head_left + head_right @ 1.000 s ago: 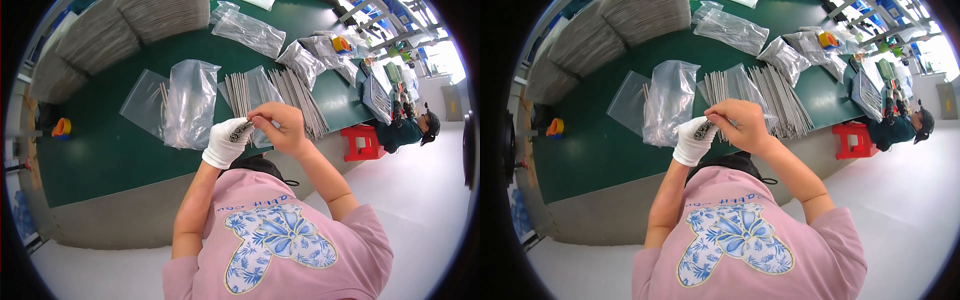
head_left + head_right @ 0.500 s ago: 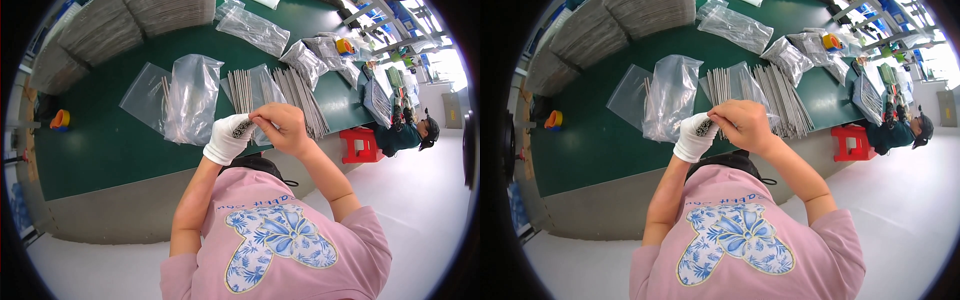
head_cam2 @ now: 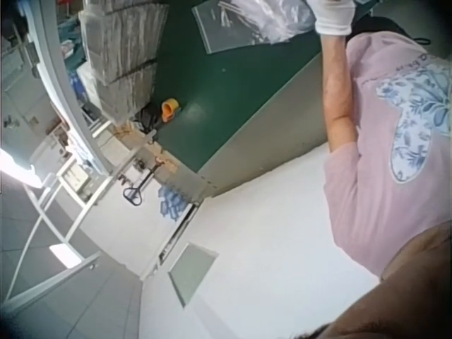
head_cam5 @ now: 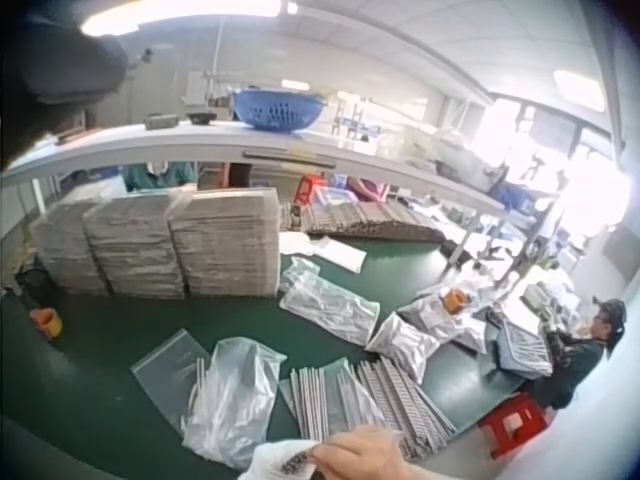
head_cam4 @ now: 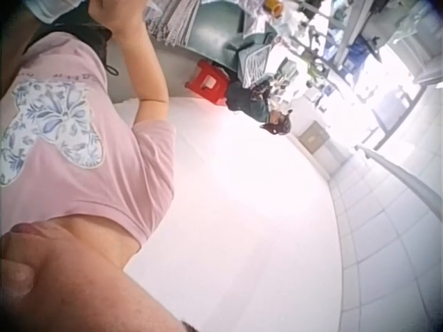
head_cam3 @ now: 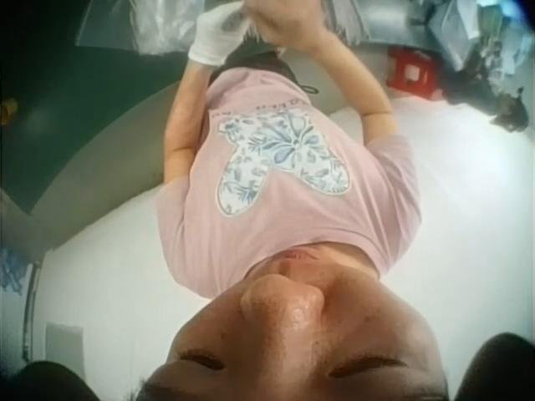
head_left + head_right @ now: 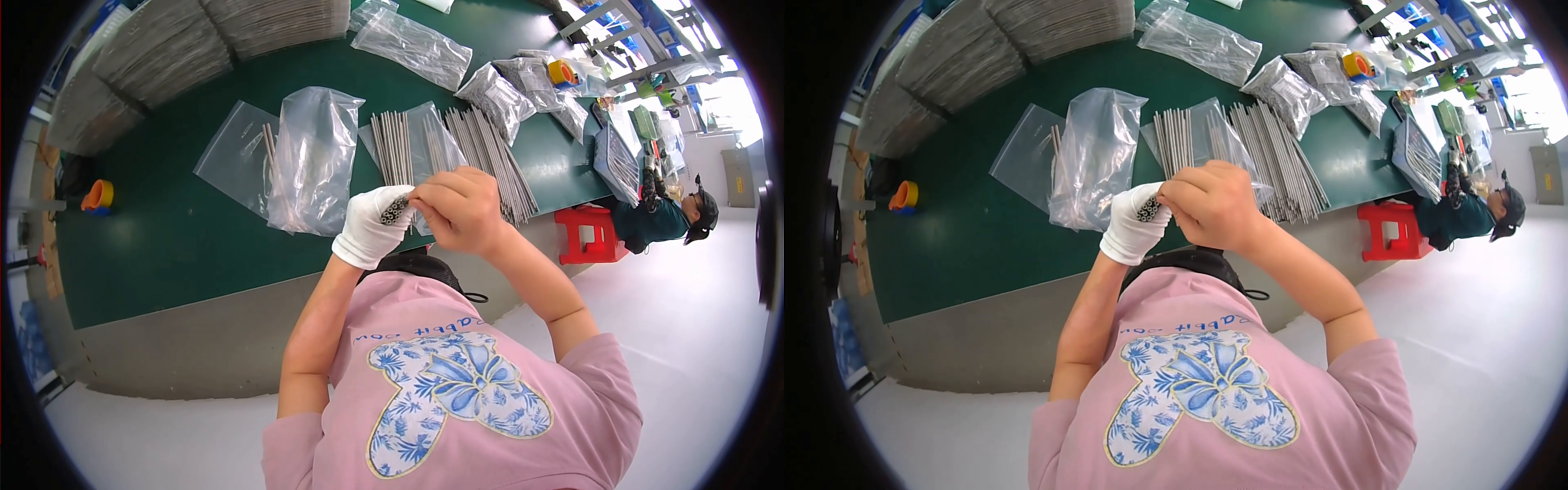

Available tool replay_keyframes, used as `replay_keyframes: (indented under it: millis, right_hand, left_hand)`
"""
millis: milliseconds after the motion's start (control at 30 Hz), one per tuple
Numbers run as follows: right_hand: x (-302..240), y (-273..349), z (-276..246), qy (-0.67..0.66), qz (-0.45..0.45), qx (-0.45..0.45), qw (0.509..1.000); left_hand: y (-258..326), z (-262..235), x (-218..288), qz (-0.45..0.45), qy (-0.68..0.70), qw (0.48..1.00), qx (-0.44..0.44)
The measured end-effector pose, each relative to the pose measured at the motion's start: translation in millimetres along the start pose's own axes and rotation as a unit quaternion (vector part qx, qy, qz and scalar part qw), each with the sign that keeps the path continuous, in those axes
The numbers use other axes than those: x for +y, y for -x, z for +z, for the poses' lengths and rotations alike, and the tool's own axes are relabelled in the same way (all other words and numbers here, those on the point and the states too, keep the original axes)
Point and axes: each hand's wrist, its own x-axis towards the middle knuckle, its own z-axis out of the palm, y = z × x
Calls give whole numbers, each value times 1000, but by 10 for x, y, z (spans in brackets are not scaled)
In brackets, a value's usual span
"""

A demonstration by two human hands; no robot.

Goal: Sorting and packing metal rods into plastic bags at a factory workbench.

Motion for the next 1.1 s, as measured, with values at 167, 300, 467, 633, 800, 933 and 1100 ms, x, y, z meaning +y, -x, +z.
replay_keyframes:
  millis: [167, 300, 467, 633, 800, 933, 1100]
  right_hand:
    - [-9, -30, -17, 14, -9, -9, 1000]
    - [-45, 14, 8, 24, 0, 2, 1000]
    - [-35, -9, 20, -14, 38, 2, 999]
    - [-4, 36, 55, -31, 52, -2, 998]
    - [-11, 25, 79, -19, 41, 17, 999]
    - [-22, -3, 65, -5, 13, 5, 1000]
    - [-25, 9, 53, 10, 15, -6, 1000]
  left_hand:
    - [8, -1, -7, -10, -2, 1000, 0]
    - [15, 7, -3, -1, 8, 1000, 5]
    - [7, -17, 31, 5, 3, 1000, 4]
    - [6, -16, 17, -6, -1, 1000, -11]
    - [16, -10, 5, -5, 3, 1000, -4]
    - [20, -12, -19, 2, 1, 1000, -1]
    - [25, -6, -19, -4, 5, 1000, -8]
